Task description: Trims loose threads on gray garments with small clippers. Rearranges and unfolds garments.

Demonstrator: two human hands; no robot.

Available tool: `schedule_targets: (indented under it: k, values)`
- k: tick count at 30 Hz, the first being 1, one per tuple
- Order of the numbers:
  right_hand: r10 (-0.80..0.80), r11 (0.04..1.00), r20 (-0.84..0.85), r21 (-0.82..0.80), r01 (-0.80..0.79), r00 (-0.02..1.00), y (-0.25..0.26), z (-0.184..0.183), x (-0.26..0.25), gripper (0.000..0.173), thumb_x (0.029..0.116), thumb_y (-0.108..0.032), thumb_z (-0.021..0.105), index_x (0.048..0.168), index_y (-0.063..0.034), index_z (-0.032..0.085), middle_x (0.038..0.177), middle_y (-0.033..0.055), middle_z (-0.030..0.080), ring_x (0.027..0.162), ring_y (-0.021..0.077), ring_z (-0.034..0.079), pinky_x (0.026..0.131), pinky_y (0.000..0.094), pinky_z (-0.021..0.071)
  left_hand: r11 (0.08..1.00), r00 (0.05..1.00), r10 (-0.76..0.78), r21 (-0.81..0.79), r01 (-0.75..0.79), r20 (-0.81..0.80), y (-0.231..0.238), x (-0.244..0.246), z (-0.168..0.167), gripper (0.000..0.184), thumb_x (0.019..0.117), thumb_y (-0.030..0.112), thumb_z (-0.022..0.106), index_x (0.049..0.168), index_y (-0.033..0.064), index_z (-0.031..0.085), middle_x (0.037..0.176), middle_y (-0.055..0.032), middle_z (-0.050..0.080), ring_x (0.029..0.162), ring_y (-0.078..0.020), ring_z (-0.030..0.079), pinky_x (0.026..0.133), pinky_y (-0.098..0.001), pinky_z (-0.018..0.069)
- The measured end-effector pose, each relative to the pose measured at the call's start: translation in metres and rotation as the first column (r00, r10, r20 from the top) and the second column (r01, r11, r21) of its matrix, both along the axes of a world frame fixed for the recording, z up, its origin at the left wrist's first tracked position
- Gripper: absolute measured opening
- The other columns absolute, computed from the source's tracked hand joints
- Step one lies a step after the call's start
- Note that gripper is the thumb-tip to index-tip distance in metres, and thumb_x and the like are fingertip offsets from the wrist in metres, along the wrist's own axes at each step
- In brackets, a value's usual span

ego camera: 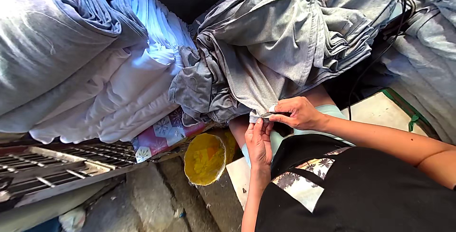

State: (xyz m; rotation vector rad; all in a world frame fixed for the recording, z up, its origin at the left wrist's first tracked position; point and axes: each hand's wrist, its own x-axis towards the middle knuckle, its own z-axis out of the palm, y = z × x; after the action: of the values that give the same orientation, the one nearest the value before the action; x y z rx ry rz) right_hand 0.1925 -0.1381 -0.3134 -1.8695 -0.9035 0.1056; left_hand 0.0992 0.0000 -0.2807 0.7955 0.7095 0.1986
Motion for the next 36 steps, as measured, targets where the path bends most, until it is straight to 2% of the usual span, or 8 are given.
schedule_targets:
  k: [4, 8, 11, 16, 18, 22, 32, 36]
  values:
    - [0.0, 1.0, 0.023, -0.03, 0.0, 1.0, -0.001, 0.001, -0.001, 0.033, 0.0962, -0.04, 0.066, 0.092, -0.0095, 0.079, 0.071, -0.0009, 0.064, 0.062, 0.0091, 0.059, 0.054, 0.0305, 0.0457, 0.999, 1.0, 0.004, 0.032, -0.004, -0.011, 0.0, -0.001, 0.0, 0.025, 0.1075, 0.001, 0.036, 0.103, -0.0013, 0.06, 0.087, -0.0093, 0.072, 0.079, -0.0144, 0.073, 0.08, -0.0281, 0.0617]
    - [-0.024, 1.0, 0.066, -0.016, 0.025, 0.998, 0.001, 0.0, -0.003, 0.034, 0.0962, -0.036, 0.066, 0.079, -0.008, 0.076, 0.066, 0.0005, 0.062, 0.058, 0.0108, 0.057, 0.051, 0.0314, 0.042, 0.999, 1.0, 0.009, 0.045, -0.008, -0.019, -0.001, -0.001, 0.0, 0.024, 0.1073, 0.0, 0.037, 0.102, -0.0008, 0.06, 0.086, -0.008, 0.072, 0.078, -0.0133, 0.073, 0.08, -0.0272, 0.0615]
    - [-0.01, 0.999, 0.044, -0.033, 0.011, 0.999, 0.001, 0.001, -0.004, 0.032, 0.0973, -0.036, 0.065, 0.086, -0.009, 0.078, 0.071, 0.0002, 0.066, 0.063, 0.0104, 0.061, 0.054, 0.0314, 0.0462, 0.999, 1.0, 0.006, 0.054, -0.004, -0.024, 0.0, -0.001, 0.0, 0.022, 0.1074, 0.001, 0.037, 0.104, -0.0009, 0.06, 0.086, -0.008, 0.072, 0.077, -0.0131, 0.073, 0.079, -0.0269, 0.0616]
    - [-0.106, 0.99, -0.054, 0.085, 0.11, 0.993, 0.0, 0.0, -0.003, 0.027, 0.0976, -0.027, 0.065, 0.088, -0.0041, 0.074, 0.075, 0.0022, 0.067, 0.066, 0.0078, 0.061, 0.06, 0.0277, 0.0506, 0.998, 0.997, 0.048, 0.037, -0.046, -0.059, 0.002, 0.0, 0.002, 0.02, 0.1094, 0.004, 0.037, 0.112, 0.0, 0.056, 0.089, -0.0089, 0.072, 0.078, -0.0147, 0.074, 0.076, -0.0277, 0.0629]
    - [-0.124, 0.988, 0.012, 0.091, 0.122, 0.992, -0.003, -0.003, -0.002, 0.028, 0.0964, -0.029, 0.066, 0.09, -0.0028, 0.074, 0.074, 0.0019, 0.063, 0.064, 0.0075, 0.058, 0.057, 0.0255, 0.0477, 0.997, 0.996, 0.071, 0.022, -0.07, -0.059, 0.003, 0.0, 0.003, 0.02, 0.1098, 0.005, 0.037, 0.114, 0.0007, 0.056, 0.089, -0.0094, 0.073, 0.076, -0.0157, 0.074, 0.075, -0.0283, 0.0633]
    - [-0.107, 0.994, 0.275, 0.049, 0.097, 0.955, -0.01, -0.012, -0.002, 0.03, 0.0956, -0.033, 0.067, 0.091, -0.0042, 0.076, 0.07, 0.0042, 0.063, 0.056, 0.0135, 0.058, 0.047, 0.0302, 0.0438, 0.996, 0.994, 0.086, 0.017, -0.085, -0.061, 0.003, 0.001, 0.004, 0.021, 0.1099, 0.006, 0.037, 0.114, 0.0005, 0.056, 0.09, -0.0101, 0.073, 0.077, -0.0167, 0.074, 0.076, -0.0296, 0.0633]
    - [-0.115, 0.993, 0.305, 0.064, 0.1, 0.945, -0.001, -0.018, -0.001, 0.032, 0.0956, -0.034, 0.067, 0.091, -0.0043, 0.077, 0.068, 0.004, 0.06, 0.056, 0.014, 0.056, 0.047, 0.03, 0.0419, 0.998, 0.996, 0.061, -0.021, -0.062, -0.066, 0.001, 0.002, 0.005, 0.02, 0.1096, 0.005, 0.037, 0.112, 0.0001, 0.055, 0.089, -0.0107, 0.072, 0.076, -0.0163, 0.074, 0.075, -0.029, 0.0633]
    - [-0.133, 0.99, 0.308, 0.081, 0.114, 0.942, 0.001, -0.016, -0.002, 0.03, 0.096, -0.03, 0.066, 0.082, -0.0057, 0.076, 0.063, 0.003, 0.059, 0.053, 0.0137, 0.055, 0.046, 0.0302, 0.0398, 0.998, 0.996, 0.057, 0.006, -0.056, -0.071, 0.001, 0.002, 0.004, 0.019, 0.1093, 0.005, 0.037, 0.109, 0.0005, 0.056, 0.086, -0.0094, 0.072, 0.075, -0.0157, 0.074, 0.075, -0.0284, 0.0631]
